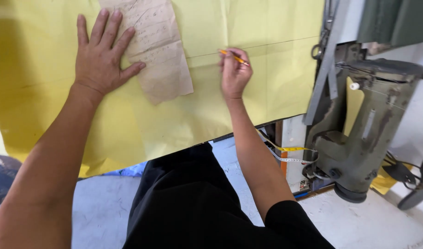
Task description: Measuring and marking lines on yellow fabric using an L-square ruler and a pencil on a sewing workstation table.
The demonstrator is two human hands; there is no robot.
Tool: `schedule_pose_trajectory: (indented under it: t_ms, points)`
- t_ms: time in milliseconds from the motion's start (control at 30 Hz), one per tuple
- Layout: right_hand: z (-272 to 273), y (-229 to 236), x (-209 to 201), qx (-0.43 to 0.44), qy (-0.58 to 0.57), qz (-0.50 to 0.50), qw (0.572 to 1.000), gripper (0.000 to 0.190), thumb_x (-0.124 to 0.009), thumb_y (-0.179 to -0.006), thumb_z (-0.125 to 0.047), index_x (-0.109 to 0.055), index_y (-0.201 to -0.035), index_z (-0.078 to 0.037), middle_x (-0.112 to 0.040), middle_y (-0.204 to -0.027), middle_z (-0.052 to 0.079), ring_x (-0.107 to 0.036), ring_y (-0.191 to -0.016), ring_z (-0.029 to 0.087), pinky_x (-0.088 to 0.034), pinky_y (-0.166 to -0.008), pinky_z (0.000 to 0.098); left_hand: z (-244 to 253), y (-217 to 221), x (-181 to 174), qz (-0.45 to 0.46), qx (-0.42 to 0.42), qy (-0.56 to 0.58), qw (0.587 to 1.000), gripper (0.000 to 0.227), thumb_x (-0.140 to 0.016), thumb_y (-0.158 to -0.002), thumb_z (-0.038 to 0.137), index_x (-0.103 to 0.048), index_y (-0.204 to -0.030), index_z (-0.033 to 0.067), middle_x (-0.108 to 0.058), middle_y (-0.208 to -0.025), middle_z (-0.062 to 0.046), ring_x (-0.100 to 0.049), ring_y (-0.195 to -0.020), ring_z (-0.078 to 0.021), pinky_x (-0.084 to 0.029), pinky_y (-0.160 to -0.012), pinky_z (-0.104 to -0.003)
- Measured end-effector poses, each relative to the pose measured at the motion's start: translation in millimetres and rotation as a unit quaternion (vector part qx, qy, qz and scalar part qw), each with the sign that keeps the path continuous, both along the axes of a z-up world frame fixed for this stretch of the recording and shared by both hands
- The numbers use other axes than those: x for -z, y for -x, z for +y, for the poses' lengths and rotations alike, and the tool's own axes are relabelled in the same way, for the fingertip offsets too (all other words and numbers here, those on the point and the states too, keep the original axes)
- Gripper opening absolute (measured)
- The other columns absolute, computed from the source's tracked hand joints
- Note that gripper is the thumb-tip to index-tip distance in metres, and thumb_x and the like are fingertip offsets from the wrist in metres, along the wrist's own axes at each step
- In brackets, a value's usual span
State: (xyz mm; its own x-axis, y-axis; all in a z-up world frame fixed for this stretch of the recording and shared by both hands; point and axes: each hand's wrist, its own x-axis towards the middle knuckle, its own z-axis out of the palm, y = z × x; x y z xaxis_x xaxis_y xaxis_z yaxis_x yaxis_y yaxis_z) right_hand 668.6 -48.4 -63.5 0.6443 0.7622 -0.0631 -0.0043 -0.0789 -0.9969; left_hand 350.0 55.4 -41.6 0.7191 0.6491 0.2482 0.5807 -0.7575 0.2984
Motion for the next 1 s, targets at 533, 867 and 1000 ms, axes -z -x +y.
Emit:
schedule_pose_trajectory:
  t_ms: [533,867,1000]
  points:
    - [18,12,-34,-0.093,-0.074,-0.278,0.953,0.015,-0.054,-0.091,0.009,-0.068,-0.09,0.003,-0.068,-0.086,0.014,-0.065,-0.075,0.021,-0.051,-0.061,0.028,7,-7,-9,0.111,-0.028,0.132,0.985,0.093,-0.023,-0.102,0.081,-0.025,-0.168,0.0163,-0.015,-0.17,-0.02,-0.014,-0.157,-0.0431,-0.007,-0.12,-0.073]
    - [15,15,-27,-0.031,-0.06,-0.26,0.963,0.017,-0.053,-0.085,0.008,-0.068,-0.084,0.0,-0.065,-0.081,0.009,-0.062,-0.069,0.018,-0.046,-0.056,0.0267,4,-7,-10,0.034,-0.012,0.075,0.997,0.088,-0.036,-0.11,0.073,-0.045,-0.163,0.0038,-0.031,-0.165,-0.029,-0.026,-0.151,-0.0514,-0.012,-0.114,-0.076]
    - [15,14,-28,-0.034,-0.064,-0.264,0.962,0.017,-0.053,-0.088,0.009,-0.068,-0.087,0.001,-0.068,-0.085,0.011,-0.068,-0.074,0.019,-0.051,-0.059,0.0258,3,-6,-7,0.027,-0.013,0.069,0.997,0.09,-0.039,-0.11,0.072,-0.052,-0.161,-0.0014,-0.032,-0.165,-0.031,-0.026,-0.151,-0.0521,-0.012,-0.114,-0.077]
